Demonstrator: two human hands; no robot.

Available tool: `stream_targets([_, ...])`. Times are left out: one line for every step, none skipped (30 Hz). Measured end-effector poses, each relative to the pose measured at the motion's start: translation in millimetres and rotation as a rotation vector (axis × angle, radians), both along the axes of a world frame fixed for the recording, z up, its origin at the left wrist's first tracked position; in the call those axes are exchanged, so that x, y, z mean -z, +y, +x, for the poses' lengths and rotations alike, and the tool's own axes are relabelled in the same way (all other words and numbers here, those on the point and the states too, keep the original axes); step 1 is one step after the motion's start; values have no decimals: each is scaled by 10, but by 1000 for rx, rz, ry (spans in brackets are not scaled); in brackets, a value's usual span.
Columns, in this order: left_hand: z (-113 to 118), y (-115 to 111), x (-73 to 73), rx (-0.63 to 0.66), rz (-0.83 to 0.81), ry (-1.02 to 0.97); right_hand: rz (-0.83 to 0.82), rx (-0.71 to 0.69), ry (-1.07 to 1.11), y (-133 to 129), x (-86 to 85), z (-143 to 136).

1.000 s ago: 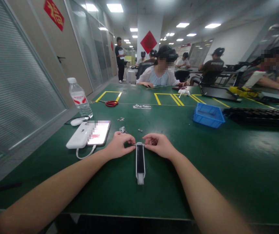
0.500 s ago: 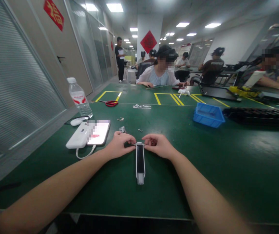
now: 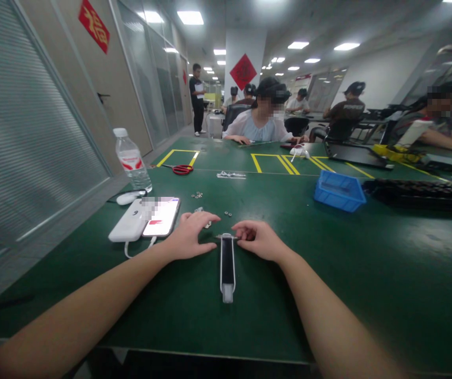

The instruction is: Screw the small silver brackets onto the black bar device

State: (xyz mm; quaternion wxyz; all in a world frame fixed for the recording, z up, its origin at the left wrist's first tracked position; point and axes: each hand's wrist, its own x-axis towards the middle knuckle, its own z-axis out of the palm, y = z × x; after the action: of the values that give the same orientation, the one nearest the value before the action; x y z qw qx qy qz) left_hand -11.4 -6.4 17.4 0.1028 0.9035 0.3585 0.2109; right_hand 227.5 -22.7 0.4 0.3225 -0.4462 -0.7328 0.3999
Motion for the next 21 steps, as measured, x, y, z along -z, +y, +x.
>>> stream_targets([-17, 6, -8, -13, 6, 2, 2, -2, -1, 1, 4, 2])
stream_targets([-31, 13, -13, -29, 8, 6, 4, -5, -1, 2, 8, 5])
stream_targets([-41, 22, -15, -49, 10, 11, 7, -7, 0, 4, 13, 8])
stream_targets([-46, 31, -15, -76, 11, 16, 9, -9, -1, 6, 19, 11])
stream_targets([-47, 41, -13, -117, 12, 19, 11, -10, -3, 9, 24, 14])
stream_targets([-44, 49, -10, -169, 10, 21, 13, -9, -7, 12, 30, 16])
stream_targets([-37, 57, -6, -226, 5, 24, 15, -7, -11, 15, 34, 18])
stream_targets([-30, 63, -2, -280, -5, 29, 17, -5, -14, 16, 37, 19])
stream_targets([-23, 69, 1, -323, -17, 38, 18, -4, -13, 17, 38, 20])
stream_targets([-17, 74, 5, -352, -32, 49, 17, -2, -12, 16, 37, 20])
stream_targets([-13, 78, 7, -369, -45, 61, 16, 0, -11, 16, 35, 20])
stream_targets([-12, 82, 9, -378, -56, 72, 14, 2, -12, 15, 33, 20])
stream_targets([-12, 86, 9, -383, -61, 81, 15, 5, -16, 14, 29, 21])
stream_targets([-14, 88, 7, -385, -61, 89, 17, 8, -22, 15, 27, 22])
stream_targets([-17, 91, 3, -385, -56, 97, 20, 10, -27, 16, 25, 25])
stream_targets([-21, 92, -2, -383, -48, 106, 23, 11, -32, 17, 25, 27])
stream_targets([-24, 93, -9, -382, -37, 118, 24, 12, -34, 20, 26, 30])
stream_targets([-27, 94, -16, -384, -26, 131, 23, 12, -36, 22, 29, 32])
stream_targets([-30, 95, -22, -388, -15, 142, 22, 13, -39, 24, 32, 34])
stream_targets([-32, 97, -27, -392, -7, 150, 22, 15, -42, 24, 34, 35])
stream_targets([-34, 99, -31, -394, 1, 155, 22, 18, -46, 24, 36, 36])
